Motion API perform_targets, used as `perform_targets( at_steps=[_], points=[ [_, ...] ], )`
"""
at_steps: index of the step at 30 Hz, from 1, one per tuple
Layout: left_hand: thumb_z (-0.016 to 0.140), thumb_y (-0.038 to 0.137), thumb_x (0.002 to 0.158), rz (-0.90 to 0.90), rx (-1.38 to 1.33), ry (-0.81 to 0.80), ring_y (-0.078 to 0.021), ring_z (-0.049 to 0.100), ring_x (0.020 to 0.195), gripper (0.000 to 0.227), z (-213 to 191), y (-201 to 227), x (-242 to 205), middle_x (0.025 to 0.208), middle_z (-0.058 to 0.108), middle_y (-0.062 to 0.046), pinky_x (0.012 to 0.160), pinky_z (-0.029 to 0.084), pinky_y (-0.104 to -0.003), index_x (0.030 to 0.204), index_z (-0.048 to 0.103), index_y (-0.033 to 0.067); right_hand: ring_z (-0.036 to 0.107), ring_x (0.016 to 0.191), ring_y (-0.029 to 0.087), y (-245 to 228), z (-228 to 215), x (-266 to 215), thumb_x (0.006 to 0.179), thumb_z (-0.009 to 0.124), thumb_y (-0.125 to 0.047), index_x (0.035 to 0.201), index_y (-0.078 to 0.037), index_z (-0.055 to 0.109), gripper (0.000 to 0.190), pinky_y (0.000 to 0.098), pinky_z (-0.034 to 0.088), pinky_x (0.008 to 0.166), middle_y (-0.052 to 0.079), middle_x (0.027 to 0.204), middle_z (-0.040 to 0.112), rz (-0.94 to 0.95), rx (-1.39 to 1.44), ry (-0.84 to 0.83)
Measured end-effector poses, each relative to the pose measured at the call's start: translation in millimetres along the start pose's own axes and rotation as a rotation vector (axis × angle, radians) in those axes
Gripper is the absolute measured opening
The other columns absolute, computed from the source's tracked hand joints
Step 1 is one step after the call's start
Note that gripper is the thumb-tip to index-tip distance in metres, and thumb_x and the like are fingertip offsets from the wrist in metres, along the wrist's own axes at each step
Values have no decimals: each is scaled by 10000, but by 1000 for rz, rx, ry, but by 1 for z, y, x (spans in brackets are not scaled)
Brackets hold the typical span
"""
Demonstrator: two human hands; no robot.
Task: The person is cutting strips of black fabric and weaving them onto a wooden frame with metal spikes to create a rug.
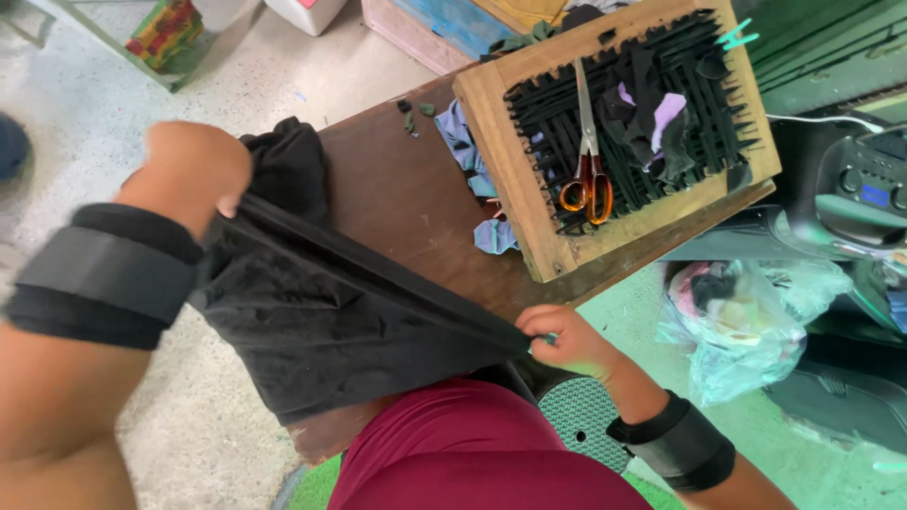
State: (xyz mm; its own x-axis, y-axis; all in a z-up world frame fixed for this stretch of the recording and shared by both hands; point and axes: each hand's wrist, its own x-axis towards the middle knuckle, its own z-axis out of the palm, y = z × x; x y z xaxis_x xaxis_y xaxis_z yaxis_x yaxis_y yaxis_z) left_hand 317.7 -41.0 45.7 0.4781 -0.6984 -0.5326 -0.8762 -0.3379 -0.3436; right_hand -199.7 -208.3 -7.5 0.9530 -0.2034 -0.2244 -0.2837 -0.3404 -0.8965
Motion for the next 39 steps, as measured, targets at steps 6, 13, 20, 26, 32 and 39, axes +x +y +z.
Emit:
perform_targets(
  at_steps=[6,13,20,26,32,39],
  points=[
    [941,305,653,-91,-263,-98,-322,797,923,429,-46,-62,-3,951,790,-66,763,593,-479,1056,840,198,697,1000,259,-28,0,20,822,693,-23,939,27,731,132,387,533,881,128,1092,709,-150,244,-343],
    [716,103,904,89,-531,774,-420,637,1110,276,-45,71,40,1219,678,-189,894,517,-524,1165,779,169,697,863,177,74,52,25,921,746,-166,911,38,735,205,315,559,755,84,967,651,304,290,72],
    [803,435,746,428,-550,643,-421,328,1452,745,71,186,-49,1595,356,-155,1111,313,-647,1415,586,187,736,697,153,116,77,27,899,721,-219,893,11,695,231,309,580,621,66,797,684,534,160,259],
    [756,577,758,440,-434,396,-417,265,1486,849,97,187,-69,1625,295,-114,1129,233,-684,1494,508,236,660,712,274,120,75,23,816,780,-246,797,-11,679,257,389,532,663,129,795,656,323,-297,309],
    [731,556,812,478,-522,579,-379,289,1484,783,98,222,-34,1623,336,-107,1148,240,-667,1480,511,210,671,697,244,98,81,24,777,818,-240,841,-46,646,267,376,546,672,106,792,682,386,-216,397],
    [704,608,855,438,-341,314,-387,257,1507,845,48,252,-19,1639,314,-102,1197,209,-668,1562,442,226,660,825,278,64,70,27,856,723,-83,972,-85,639,142,383,542,714,104,924,663,27,-339,491]
  ],
)
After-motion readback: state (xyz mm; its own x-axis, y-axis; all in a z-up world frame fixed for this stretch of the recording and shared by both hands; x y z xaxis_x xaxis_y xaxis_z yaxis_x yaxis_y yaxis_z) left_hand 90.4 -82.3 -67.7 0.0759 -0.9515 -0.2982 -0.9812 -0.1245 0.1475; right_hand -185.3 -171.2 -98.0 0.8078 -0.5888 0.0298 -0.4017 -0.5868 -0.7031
